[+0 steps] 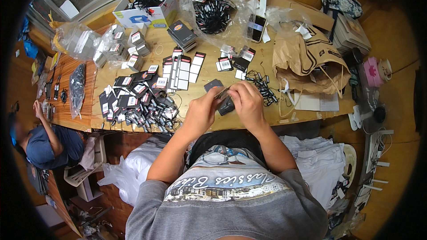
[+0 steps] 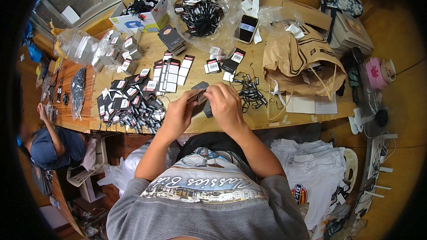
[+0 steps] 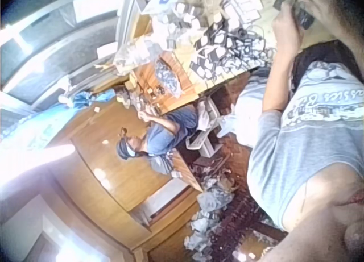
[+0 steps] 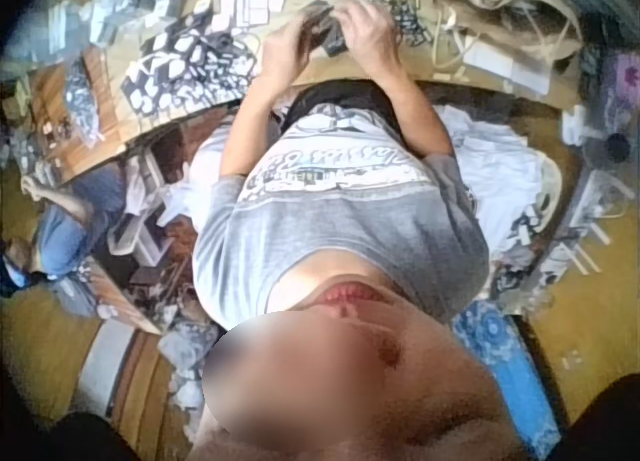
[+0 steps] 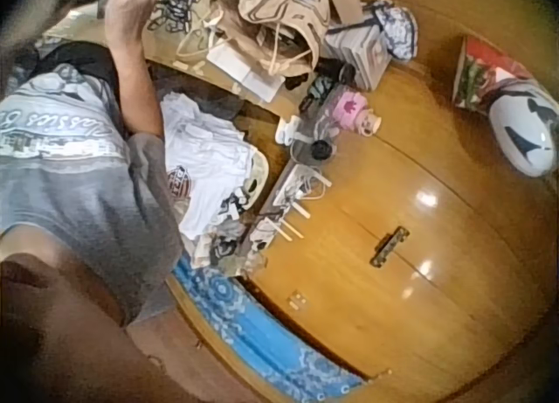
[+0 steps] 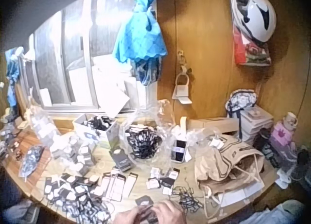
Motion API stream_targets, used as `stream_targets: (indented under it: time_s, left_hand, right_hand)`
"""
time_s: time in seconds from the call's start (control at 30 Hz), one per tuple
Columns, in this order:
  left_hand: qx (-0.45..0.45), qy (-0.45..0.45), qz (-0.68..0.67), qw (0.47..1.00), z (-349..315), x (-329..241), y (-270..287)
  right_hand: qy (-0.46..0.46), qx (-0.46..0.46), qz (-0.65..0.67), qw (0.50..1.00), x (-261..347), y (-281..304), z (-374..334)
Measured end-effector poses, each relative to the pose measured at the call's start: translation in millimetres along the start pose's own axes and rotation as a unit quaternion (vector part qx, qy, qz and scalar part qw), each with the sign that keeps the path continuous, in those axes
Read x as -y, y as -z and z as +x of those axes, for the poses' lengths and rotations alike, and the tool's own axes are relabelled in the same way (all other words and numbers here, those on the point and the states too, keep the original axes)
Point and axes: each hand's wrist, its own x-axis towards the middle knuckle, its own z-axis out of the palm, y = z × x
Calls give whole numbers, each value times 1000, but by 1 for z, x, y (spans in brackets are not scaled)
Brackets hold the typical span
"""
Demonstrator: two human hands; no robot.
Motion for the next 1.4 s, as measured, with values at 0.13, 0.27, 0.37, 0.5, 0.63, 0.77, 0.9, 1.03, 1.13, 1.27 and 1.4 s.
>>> stream_targets:
  time_s: [0.13, 0.27, 0.37, 0.5, 0.63, 0.77, 0.9, 1.03, 1.13, 1.27, 1.4]
  left_hand:
    - [-87, -77, -15, 993, 6, 14, 4]
    - [-140, 72, -174, 972, 1, 7, -3]
    - [-148, 34, -164, 975, 1, 2, -2]
    - [-145, 23, -134, 980, -1, -4, 0]
    - [-124, 10, -89, 988, -1, -2, 2]
    - [-91, -59, -17, 994, 0, 1, 8]
    - [-26, -84, 86, 992, 3, -2, 18]
    - [8, -81, 49, 995, 3, -2, 19]
    - [40, 102, -314, 943, 6, 16, 20]
    - [26, 182, -406, 895, 4, 30, 6]
    - [-28, 198, -467, 861, 0, 35, -9]
  right_hand:
    - [4, -33, 22, 999, -2, -2, -2]
    - [57, -49, 11, 997, 8, -1, 2]
    - [63, -49, -2, 997, 12, -1, 3]
    - [59, -55, -2, 997, 12, -1, 4]
    - [62, -44, -7, 997, 12, 0, 3]
    - [57, -22, -15, 998, 12, 0, 1]
    - [46, 3, -16, 999, 8, -2, -2]
    - [21, -13, 9, 1000, 1, -7, -8]
    - [19, -7, 38, 999, 4, -5, -3]
    - [28, 4, 53, 998, 7, -5, 2]
    - [-7, 43, 82, 996, 5, -4, 4]
